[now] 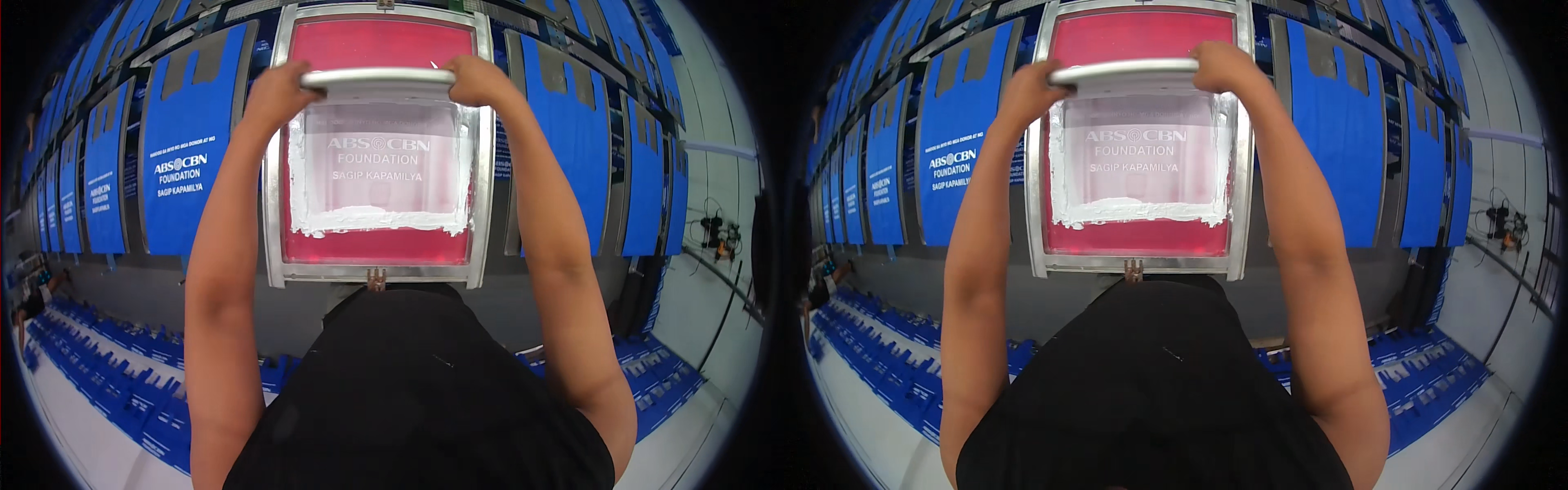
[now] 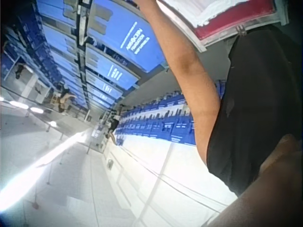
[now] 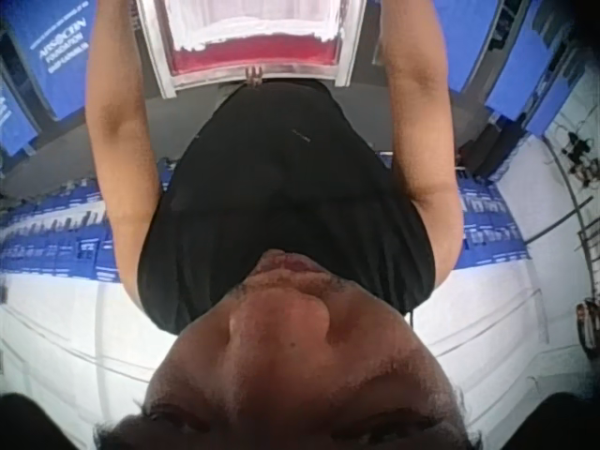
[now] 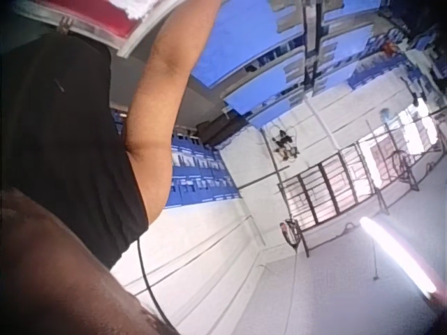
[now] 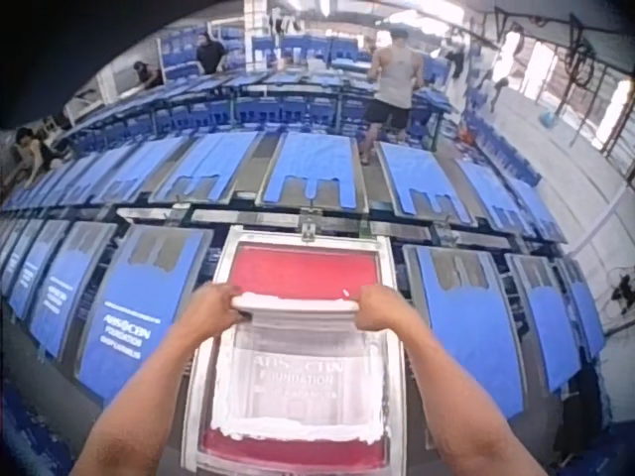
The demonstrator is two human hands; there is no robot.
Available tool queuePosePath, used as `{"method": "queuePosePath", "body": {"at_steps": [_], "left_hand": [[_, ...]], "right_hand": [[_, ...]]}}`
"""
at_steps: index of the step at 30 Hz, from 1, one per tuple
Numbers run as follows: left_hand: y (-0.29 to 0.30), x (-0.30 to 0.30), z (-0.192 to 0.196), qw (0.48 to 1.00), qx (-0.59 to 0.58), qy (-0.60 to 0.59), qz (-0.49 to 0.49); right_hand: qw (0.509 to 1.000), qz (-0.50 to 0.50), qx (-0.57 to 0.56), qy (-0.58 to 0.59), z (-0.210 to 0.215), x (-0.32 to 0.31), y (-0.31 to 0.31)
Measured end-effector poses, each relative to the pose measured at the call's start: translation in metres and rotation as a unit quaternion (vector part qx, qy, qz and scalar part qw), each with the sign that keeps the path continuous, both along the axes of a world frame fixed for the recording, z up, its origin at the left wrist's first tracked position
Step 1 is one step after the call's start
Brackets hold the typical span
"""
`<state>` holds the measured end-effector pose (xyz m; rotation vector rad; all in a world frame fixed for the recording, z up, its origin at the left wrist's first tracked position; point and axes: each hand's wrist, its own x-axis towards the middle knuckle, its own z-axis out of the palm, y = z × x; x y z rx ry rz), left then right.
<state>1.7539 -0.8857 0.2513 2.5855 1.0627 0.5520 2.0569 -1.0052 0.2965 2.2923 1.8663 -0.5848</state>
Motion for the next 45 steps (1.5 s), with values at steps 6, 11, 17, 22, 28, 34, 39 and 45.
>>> {"method": "queuePosePath", "body": {"at_steps": [6, 11, 17, 22, 28, 34, 39, 45], "left_hand": [[-0.168, -0.074, 0.012, 0.915, -0.388, 0.107, 0.020], [-0.335, -0.108, -0.094, 0.684, -0.726, -0.048, 0.043], [-0.346, -0.105, -0.112, 0.721, -0.681, -0.121, -0.038], [-0.343, -0.097, -0.073, 0.652, -0.740, -0.163, 0.012], [-0.345, -0.094, -0.072, 0.650, -0.747, -0.141, 0.009], [-0.347, -0.085, -0.093, 0.715, -0.696, -0.046, 0.047], [-0.353, -0.090, -0.109, 0.755, -0.649, -0.008, 0.097], [-0.333, -0.092, -0.054, 0.870, -0.449, 0.176, 0.104]], "right_hand": [[1.000, -0.016, 0.011, 0.017, -0.011, 0.030, 0.023], [0.998, 0.050, -0.014, 0.027, -0.021, 0.018, 0.034], [0.996, 0.035, 0.074, -0.018, -0.029, -0.033, 0.040], [0.995, 0.046, 0.089, -0.028, -0.027, -0.061, -0.014], [0.984, 0.041, 0.172, -0.010, -0.025, -0.172, -0.210], [0.982, 0.051, 0.182, 0.011, -0.028, -0.172, -0.237], [0.997, -0.005, 0.075, -0.013, 0.000, -0.104, -0.216], [0.903, -0.163, 0.116, 0.380, -0.060, -0.032, -0.221]]}}
